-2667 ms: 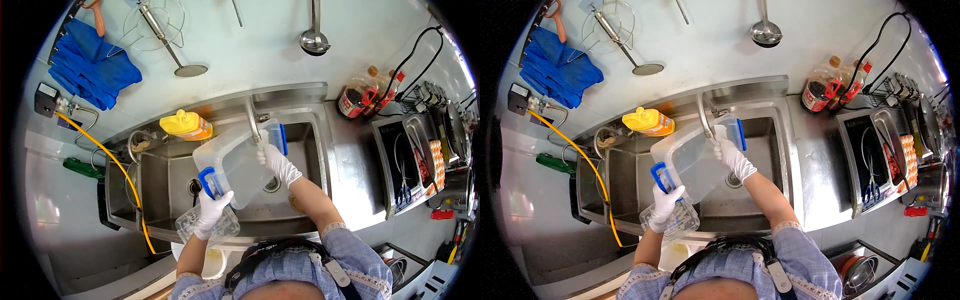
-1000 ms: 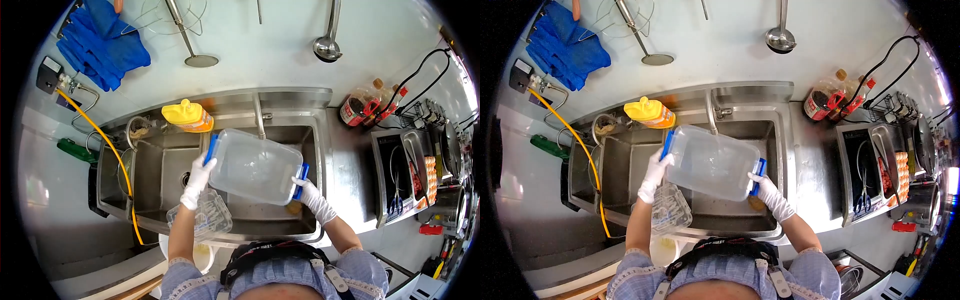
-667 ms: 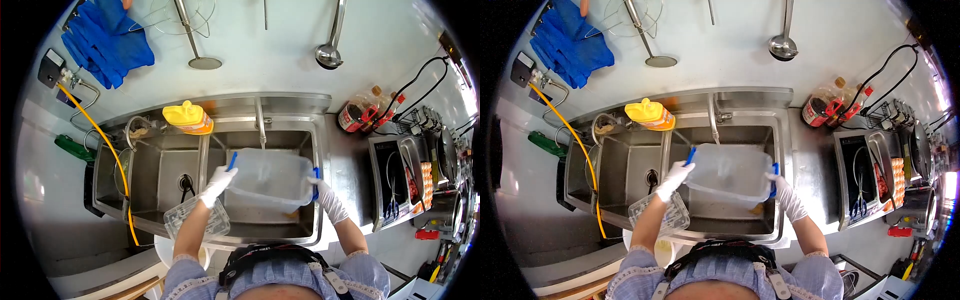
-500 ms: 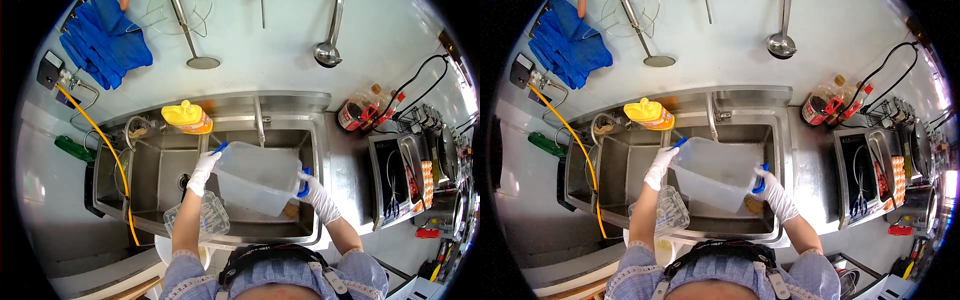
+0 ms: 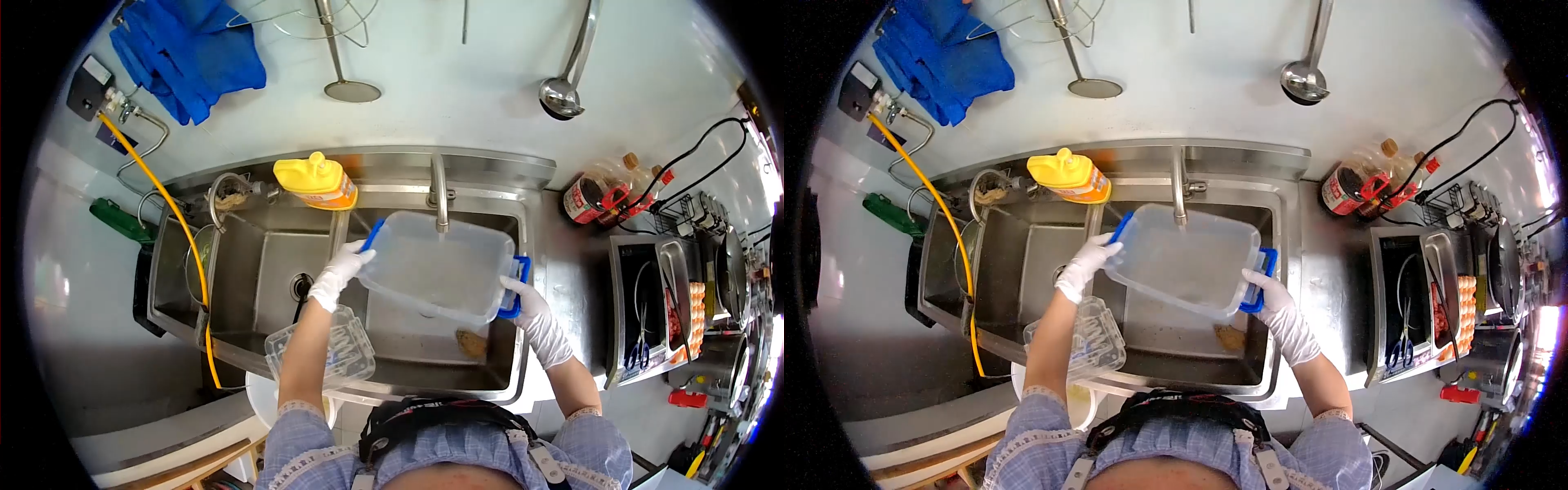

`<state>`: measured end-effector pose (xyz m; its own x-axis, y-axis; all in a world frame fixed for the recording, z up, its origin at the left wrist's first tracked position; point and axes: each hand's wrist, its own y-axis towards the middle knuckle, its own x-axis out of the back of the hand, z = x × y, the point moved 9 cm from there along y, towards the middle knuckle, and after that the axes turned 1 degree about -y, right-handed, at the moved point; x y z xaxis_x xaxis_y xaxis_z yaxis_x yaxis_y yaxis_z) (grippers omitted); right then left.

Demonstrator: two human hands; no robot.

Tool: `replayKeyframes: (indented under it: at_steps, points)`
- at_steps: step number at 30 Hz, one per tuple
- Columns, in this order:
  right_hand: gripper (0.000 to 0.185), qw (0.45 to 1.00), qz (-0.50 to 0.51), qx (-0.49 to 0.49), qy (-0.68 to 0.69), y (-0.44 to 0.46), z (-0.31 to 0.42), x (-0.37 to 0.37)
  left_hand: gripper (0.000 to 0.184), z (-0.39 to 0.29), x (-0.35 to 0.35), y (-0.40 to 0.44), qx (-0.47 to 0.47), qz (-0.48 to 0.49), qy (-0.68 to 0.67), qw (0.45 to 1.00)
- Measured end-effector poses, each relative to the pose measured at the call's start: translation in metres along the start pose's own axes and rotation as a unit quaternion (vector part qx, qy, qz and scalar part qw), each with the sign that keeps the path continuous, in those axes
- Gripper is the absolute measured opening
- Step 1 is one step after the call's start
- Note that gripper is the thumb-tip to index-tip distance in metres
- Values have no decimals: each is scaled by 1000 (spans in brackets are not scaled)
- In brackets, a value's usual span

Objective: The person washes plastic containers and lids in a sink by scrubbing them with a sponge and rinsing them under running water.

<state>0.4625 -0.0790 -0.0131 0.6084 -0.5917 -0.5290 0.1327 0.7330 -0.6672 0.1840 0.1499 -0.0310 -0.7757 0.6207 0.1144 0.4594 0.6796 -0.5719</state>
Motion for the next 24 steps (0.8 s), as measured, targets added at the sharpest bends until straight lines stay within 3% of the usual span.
replayKeyframes:
  at_steps: [2, 4, 6, 10, 14, 16, 17, 18, 20, 21, 22, 24]
  points:
    - [27, 989, -9, 115, -96, -12, 22, -4, 27, 12, -25, 10, -38, 26, -49, 998]
    - [35, 969, -22, 153, -192, -30, 28, 1, 34, 29, -51, 25, -22, 32, -120, 992]
    - [27, 953, -71, 184, -230, -61, 27, -6, 35, 39, -65, 58, -143, -28, -29, 989]
    - [41, 929, -70, 303, -202, -85, 17, -24, 36, 33, -84, 80, -90, -70, -121, 986]
    - [46, 926, -48, 285, -241, -69, -38, -3, 44, 4, -81, 87, -152, -74, -126, 978]
    - [44, 919, -52, 317, -228, -73, -49, 1, 47, -12, -95, 81, -150, -70, -69, 984]
    - [38, 923, -60, 313, -216, -75, -52, 4, 40, -10, -105, 77, -92, -49, -77, 992]
    - [38, 923, -60, 312, -217, -76, -53, 7, 40, -8, -112, 81, -91, -49, -79, 991]
    - [27, 886, -88, 338, -306, -85, -47, 18, 35, 13, -141, 93, -17, 28, -168, 985]
    - [19, 832, -128, 375, -388, -94, -37, 18, 16, 3, -148, 84, -20, 12, -180, 983]
    - [19, 831, -129, 374, -390, -97, -36, 18, 16, 7, -155, 88, -19, 13, -182, 983]
    - [21, 763, -140, 405, -484, -113, -29, 6, 21, 14, -171, 93, -16, 54, -204, 977]
